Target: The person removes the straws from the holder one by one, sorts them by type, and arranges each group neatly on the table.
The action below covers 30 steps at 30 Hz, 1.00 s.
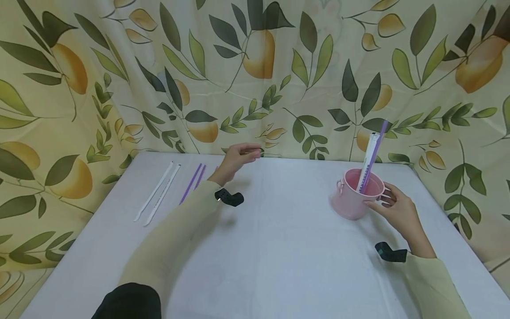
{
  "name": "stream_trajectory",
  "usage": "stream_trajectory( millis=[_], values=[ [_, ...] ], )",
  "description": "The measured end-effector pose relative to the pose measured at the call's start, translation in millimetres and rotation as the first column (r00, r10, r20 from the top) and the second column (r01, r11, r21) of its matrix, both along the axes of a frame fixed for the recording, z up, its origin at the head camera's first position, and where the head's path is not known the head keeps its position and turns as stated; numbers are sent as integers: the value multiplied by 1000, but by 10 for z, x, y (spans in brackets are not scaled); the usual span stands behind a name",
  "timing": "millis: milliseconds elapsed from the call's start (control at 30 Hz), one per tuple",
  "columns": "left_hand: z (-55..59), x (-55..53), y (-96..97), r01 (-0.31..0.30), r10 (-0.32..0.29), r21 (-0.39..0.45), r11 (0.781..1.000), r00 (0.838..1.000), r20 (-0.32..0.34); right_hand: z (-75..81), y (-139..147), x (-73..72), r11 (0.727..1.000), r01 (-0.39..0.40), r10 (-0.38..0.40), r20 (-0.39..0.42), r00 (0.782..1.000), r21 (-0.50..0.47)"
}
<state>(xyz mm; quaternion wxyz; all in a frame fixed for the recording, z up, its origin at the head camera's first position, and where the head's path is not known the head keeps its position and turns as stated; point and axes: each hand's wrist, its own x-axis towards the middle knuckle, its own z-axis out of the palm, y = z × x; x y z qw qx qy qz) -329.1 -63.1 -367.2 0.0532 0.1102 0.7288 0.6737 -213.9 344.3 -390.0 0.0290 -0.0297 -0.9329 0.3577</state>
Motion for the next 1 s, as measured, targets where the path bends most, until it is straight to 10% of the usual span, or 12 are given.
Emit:
stream_trajectory(
  millis=[1000],
  values=[
    [206, -120, 1817, 198, -196, 27, 980, 979, -56, -7, 9, 3, 1000, 3, -3, 2, 1000, -12]
  ],
)
